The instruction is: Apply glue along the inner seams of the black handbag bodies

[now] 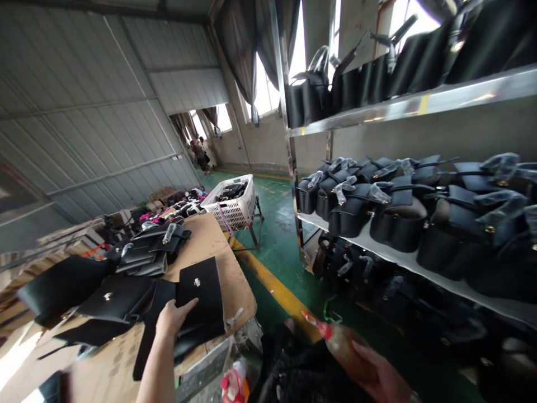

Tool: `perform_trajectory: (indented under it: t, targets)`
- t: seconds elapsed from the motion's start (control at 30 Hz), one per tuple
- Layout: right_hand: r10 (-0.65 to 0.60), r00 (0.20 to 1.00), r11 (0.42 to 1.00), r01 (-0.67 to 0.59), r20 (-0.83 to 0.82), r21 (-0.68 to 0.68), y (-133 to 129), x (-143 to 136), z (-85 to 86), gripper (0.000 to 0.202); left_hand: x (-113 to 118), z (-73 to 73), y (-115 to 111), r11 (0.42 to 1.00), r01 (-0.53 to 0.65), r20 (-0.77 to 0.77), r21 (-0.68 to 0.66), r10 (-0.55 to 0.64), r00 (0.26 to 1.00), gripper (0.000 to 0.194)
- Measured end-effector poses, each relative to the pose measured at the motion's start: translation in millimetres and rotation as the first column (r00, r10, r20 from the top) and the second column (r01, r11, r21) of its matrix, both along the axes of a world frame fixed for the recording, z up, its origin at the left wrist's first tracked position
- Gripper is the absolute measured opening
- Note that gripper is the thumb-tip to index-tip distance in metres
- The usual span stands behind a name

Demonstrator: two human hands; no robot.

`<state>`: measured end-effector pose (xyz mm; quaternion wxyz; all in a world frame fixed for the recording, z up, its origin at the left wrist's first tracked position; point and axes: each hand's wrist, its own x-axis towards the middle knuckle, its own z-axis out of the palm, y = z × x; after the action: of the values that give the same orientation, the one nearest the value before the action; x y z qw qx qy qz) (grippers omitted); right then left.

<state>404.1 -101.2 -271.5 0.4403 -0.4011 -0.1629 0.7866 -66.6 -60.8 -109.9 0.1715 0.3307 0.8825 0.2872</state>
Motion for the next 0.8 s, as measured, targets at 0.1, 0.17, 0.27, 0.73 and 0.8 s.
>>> perform_trajectory:
  t: [0.1, 0.17, 0.27, 0.73, 0.8]
  targets:
    - [-0.075, 0.996, 0.997, 0.076, -0.041, 0.014, 6.2, -9.9, 13.6, 0.041, 10.0, -1.9, 0.8, 0.995, 0.006, 0.316, 0.104, -0.039, 0.948, 0.059]
    - [-0.109, 0.994, 0.992, 0.108, 0.014, 0.069, 12.5, -14.6, 24.8, 0.043, 19.3, -4.0, -4.1, 0.985, 0.016, 0.48, 0.171, -0.097, 0.872, 0.044]
    - [-0.112, 0.991, 0.978, 0.096, 0.074, 0.188, 24.5, -17.4, 39.2, 0.045, 33.7, -6.5, -14.0, 0.965, -0.059, 0.694, 0.256, -0.141, 0.706, 0.036]
    - [-0.527, 0.688, 0.388, -0.327, 0.498, 0.862, 89.6, -44.8, 68.0, 0.007, 41.2, -9.9, -21.7, 0.975, -0.168, 0.884, 0.148, -0.054, 0.465, 0.021]
    - [-0.543, 0.694, 0.305, -0.362, 0.473, 0.881, 99.7, -51.7, 68.0, 0.008, 39.7, -10.5, -20.7, 0.98, -0.15, 0.886, 0.129, -0.046, 0.461, 0.021]
